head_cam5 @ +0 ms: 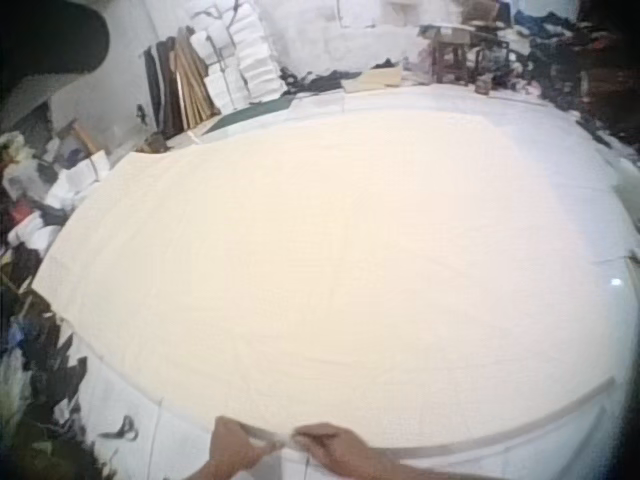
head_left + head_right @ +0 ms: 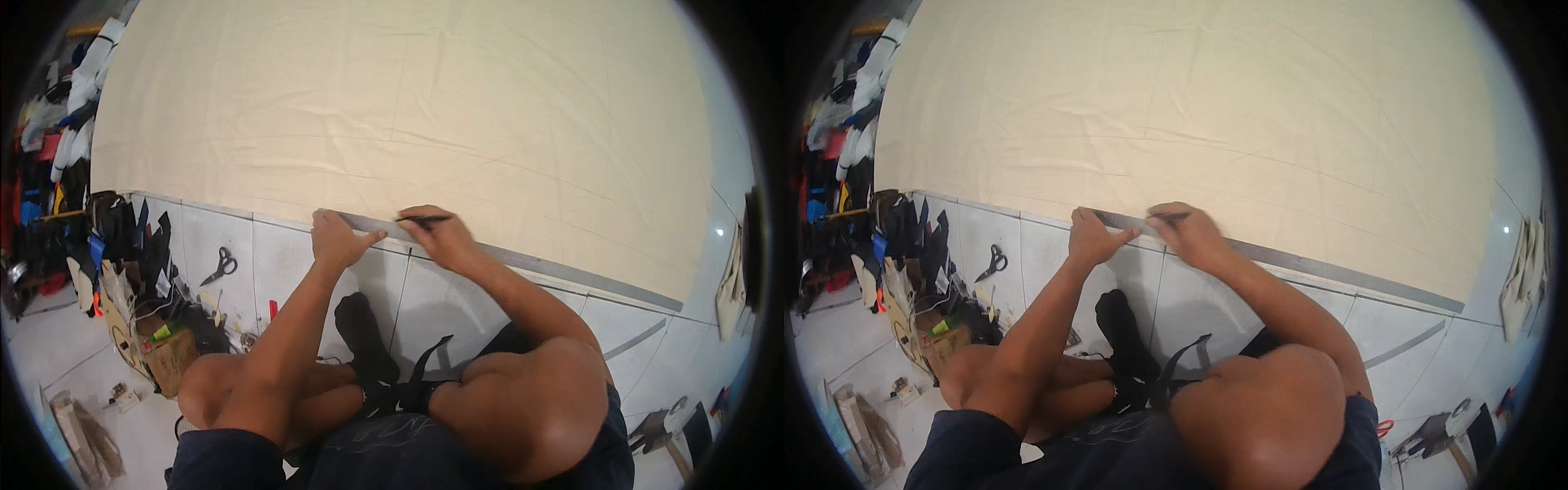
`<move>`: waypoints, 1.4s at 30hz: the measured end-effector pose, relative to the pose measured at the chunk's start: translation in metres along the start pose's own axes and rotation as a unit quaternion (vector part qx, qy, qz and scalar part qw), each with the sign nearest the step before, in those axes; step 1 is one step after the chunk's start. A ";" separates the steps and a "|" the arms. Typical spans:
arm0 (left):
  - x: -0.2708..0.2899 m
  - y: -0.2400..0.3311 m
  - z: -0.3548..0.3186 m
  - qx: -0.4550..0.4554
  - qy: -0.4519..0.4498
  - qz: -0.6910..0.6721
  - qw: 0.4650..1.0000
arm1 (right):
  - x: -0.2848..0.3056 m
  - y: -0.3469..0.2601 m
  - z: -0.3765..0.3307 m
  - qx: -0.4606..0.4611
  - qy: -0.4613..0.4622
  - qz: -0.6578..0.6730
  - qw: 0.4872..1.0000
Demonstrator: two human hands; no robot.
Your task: The person marks a large piece of beige fabric on the floor using a metal ruler and a pen, then cuts the fabric along the marked lines with scissors. The person removes the cut piece and continues cutting the remaining fabric.
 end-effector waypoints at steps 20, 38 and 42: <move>0.000 -0.001 0.002 -0.004 -0.005 0.001 1.000 | -0.036 -0.002 0.010 -0.005 0.026 -0.063 0.998; -0.020 -0.014 0.008 -0.025 0.007 -0.033 0.999 | 0.331 0.130 -0.319 -0.318 0.397 -0.085 0.857; -0.019 -0.014 0.009 -0.021 0.012 -0.024 0.999 | 0.399 0.144 -0.370 -0.349 0.453 -0.091 0.815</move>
Point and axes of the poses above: each hand's wrist, its own z-axis towards the middle knuckle, its own x-axis out of the back of the hand, y = z × x, the point moved 7 cm from there along z, towards the middle knuckle, and after that the axes turned 3 degrees about y, right-handed, at the moved point
